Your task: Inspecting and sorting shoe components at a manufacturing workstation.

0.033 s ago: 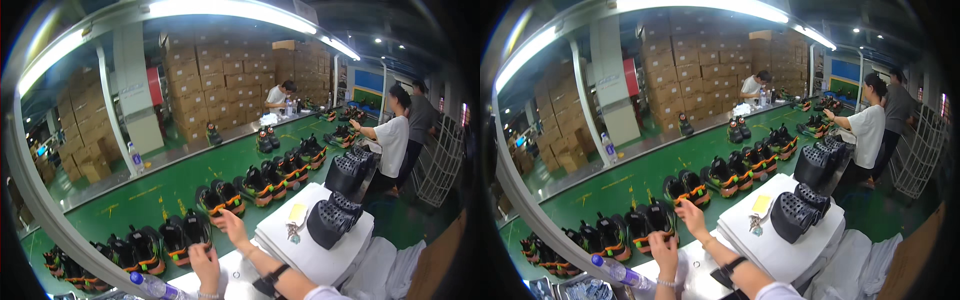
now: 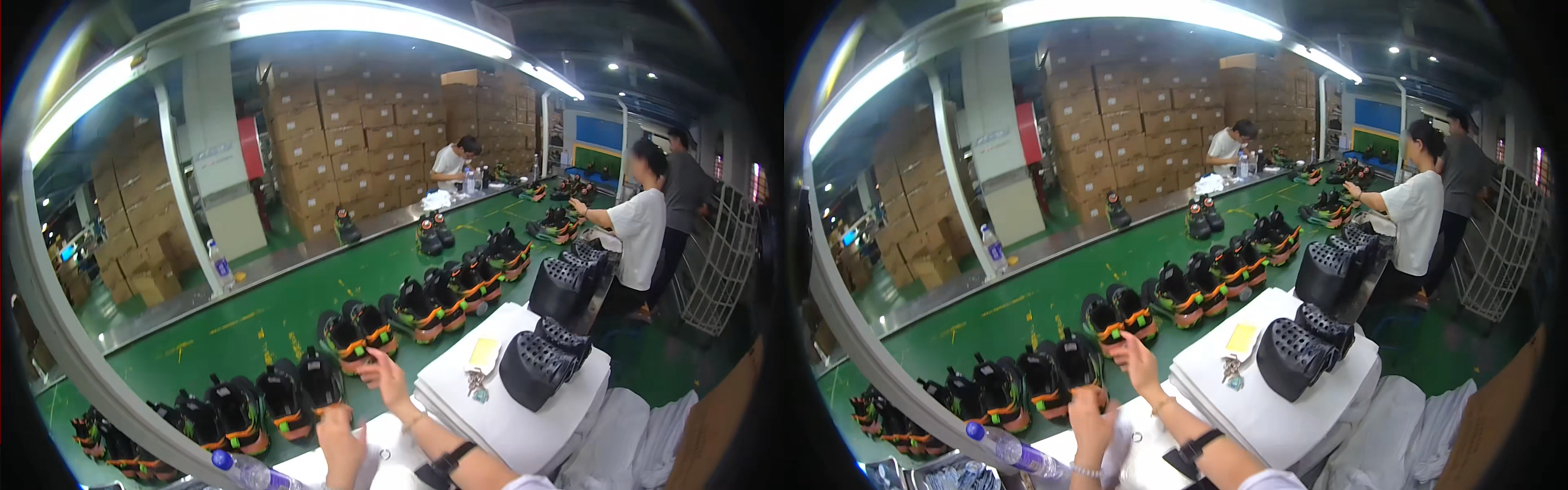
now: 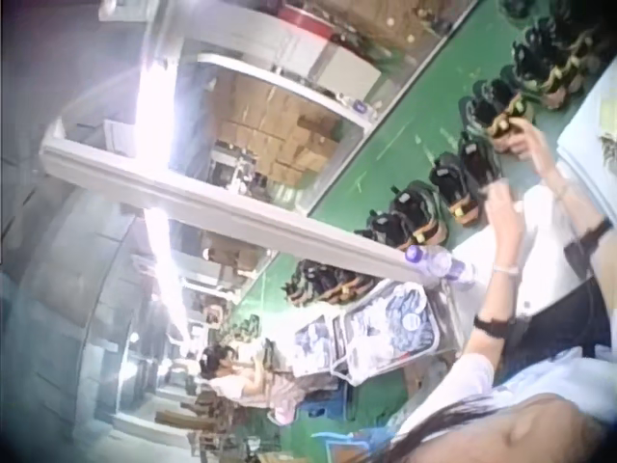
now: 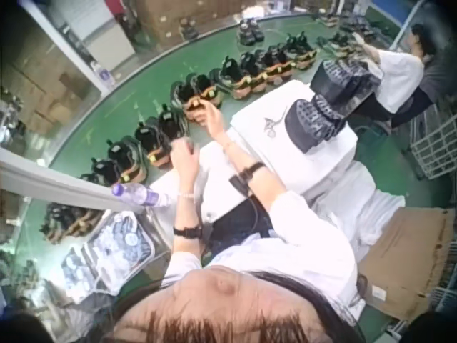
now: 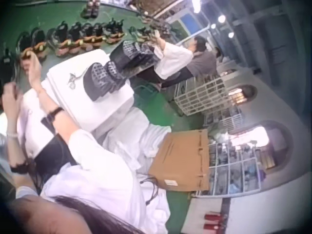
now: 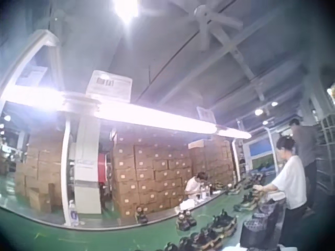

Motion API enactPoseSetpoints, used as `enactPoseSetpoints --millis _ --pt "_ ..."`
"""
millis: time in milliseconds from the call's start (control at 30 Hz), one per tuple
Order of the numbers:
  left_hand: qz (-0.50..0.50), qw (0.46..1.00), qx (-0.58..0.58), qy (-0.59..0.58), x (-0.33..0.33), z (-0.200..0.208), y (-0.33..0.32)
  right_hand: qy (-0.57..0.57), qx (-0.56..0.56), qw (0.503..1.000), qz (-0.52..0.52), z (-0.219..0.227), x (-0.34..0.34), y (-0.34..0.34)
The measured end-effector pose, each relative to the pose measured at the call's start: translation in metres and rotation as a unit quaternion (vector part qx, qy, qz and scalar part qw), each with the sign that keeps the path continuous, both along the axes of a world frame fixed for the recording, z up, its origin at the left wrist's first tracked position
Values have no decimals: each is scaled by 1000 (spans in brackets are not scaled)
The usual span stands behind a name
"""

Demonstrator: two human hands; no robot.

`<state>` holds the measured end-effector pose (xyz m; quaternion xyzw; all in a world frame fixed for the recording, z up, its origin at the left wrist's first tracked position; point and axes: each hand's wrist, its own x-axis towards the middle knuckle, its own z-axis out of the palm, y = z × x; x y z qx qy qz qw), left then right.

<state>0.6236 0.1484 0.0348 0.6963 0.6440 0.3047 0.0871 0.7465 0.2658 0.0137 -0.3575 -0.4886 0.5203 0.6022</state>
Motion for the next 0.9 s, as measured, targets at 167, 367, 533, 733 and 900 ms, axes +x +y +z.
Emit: enactPoseSetpoints --millis 167,367,533,733,900 --pt "-69 955 53 284 22 -21 -28 78 -62 994 36 -46 12 -21" --pt "-84 978 -107 160 16 -45 -13 78 -96 986 108 -38 20 -17" --pt "-128 982 -115 74 25 -22 -19 54 -130 978 151 -42 24 -13" --pt "-133 982 -127 53 16 -32 -18 -5 -134 978 161 -39 23 -20" --pt "-112 977 -123 -136 1 -38 7 -23 -128 974 188 -42 26 -16"
